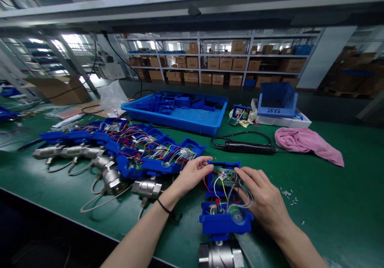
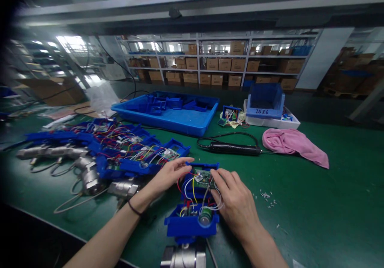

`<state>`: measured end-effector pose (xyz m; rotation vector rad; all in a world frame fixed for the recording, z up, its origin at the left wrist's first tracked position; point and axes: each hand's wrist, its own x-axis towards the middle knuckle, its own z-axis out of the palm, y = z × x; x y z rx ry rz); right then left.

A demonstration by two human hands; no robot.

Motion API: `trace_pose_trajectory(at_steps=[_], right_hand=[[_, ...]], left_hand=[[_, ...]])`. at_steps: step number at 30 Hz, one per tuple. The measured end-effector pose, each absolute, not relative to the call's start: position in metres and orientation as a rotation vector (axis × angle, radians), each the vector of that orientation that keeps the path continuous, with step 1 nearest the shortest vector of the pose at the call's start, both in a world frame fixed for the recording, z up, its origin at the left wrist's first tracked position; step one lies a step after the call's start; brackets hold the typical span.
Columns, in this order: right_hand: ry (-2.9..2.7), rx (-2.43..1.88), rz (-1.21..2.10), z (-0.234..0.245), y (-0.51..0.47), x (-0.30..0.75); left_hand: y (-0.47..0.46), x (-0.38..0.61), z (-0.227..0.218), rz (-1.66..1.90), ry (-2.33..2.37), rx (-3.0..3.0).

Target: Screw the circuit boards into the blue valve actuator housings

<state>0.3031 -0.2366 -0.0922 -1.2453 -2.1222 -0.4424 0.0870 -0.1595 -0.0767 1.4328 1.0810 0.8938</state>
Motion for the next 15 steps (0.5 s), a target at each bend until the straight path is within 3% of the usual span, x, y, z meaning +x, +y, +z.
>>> trace_pose_trajectory(at_steps=[15], right_hand=[[-2.119, -1.324, -0.232, -0.098, -0.233, 0.304]], left_hand=[[-0.164, 0.094, -0.081, 0.941, 0.981, 1.467]])
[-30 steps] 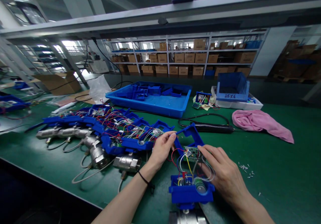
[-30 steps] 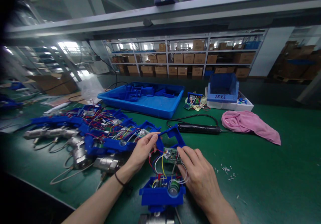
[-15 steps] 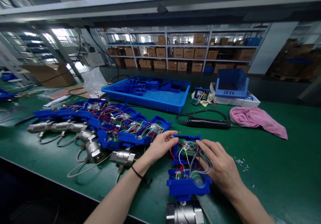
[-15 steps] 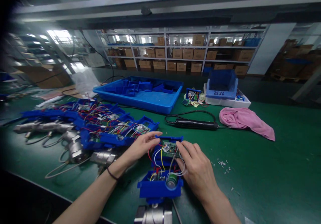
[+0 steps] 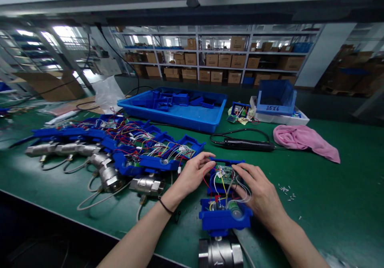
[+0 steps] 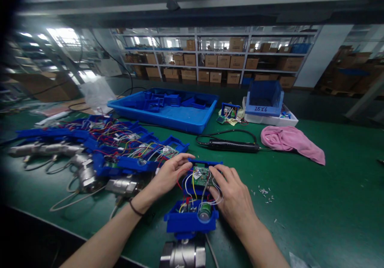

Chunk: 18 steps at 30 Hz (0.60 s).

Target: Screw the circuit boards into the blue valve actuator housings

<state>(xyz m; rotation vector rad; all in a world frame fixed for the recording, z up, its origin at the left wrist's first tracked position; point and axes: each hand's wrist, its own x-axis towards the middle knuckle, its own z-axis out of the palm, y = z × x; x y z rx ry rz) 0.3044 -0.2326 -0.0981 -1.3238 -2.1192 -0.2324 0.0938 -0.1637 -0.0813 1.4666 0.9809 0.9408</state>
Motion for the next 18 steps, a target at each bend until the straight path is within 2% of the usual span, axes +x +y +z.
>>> trace_pose_trajectory(at_steps=[11, 18], right_hand=[[-2.093, -1.35, -0.173, -0.103, -0.231, 0.306], [-2.082, -1.358, -0.146, -0.099, -0.23, 0.305]], left_hand=[[-0.171, 0.086, -0.079, 0.608, 0.669, 1.148], [-0.176, 0.094, -0.081, 0.715, 0.739, 1.208]])
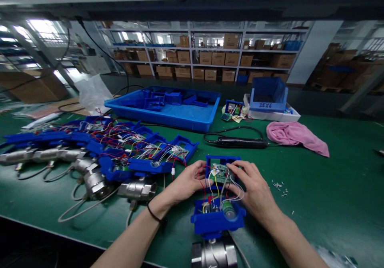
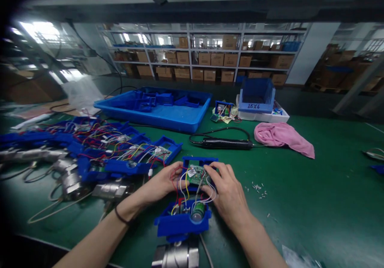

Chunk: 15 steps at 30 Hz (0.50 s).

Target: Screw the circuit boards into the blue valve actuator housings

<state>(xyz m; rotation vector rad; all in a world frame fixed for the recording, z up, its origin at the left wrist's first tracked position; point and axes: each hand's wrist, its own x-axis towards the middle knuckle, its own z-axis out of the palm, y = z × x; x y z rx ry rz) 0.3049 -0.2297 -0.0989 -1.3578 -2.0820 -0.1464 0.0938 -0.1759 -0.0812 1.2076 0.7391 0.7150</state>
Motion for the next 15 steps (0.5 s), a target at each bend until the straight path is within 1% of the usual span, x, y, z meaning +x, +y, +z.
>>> trace_pose_trajectory(at_steps=[6, 15], right_hand=[[-2.057, -1.383, -0.112, -0.0956, -0.2331, 0.3007], [-2.065, -1.351, -0.015, -0.0989, -0.2305, 0.2989]], left_hand=[[-0.1825, 0.09, -0.0804, 0.704, 0.775, 1.228], [-0.1866, 0.0983, -0.0859, 0.657, 0.784, 0.98]])
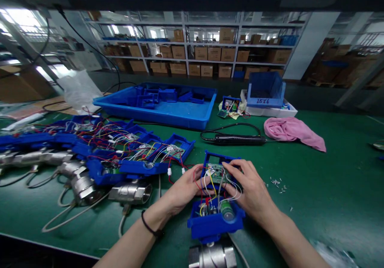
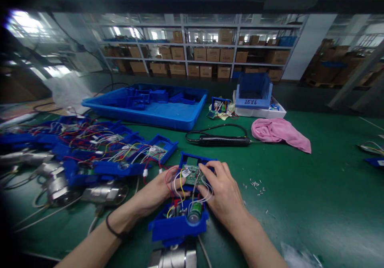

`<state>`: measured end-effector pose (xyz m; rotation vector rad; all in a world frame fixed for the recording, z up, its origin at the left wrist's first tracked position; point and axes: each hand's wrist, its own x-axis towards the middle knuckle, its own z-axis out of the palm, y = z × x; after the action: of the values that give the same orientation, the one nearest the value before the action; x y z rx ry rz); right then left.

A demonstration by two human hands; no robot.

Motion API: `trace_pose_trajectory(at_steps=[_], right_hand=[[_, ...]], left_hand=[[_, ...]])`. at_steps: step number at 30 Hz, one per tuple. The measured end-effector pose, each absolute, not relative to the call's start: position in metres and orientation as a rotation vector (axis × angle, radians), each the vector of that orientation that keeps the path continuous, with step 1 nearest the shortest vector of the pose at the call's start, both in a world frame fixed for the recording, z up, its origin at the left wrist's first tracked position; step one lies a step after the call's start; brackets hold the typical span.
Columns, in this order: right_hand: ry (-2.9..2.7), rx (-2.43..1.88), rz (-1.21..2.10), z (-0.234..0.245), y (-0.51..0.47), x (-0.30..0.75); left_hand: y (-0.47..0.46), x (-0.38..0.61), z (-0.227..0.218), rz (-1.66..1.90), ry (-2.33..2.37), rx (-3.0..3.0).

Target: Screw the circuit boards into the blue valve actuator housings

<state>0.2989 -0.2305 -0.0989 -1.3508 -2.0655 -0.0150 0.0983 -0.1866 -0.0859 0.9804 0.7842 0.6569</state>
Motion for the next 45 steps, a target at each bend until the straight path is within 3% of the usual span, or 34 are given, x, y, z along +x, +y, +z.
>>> trace_pose_trajectory(at_steps=[45], right_hand=[[-2.101, -1.397, -0.055, -0.089, -0.227, 0.29]], left_hand=[[-0.194, 0.116, -0.083, 0.864, 0.941, 1.046]])
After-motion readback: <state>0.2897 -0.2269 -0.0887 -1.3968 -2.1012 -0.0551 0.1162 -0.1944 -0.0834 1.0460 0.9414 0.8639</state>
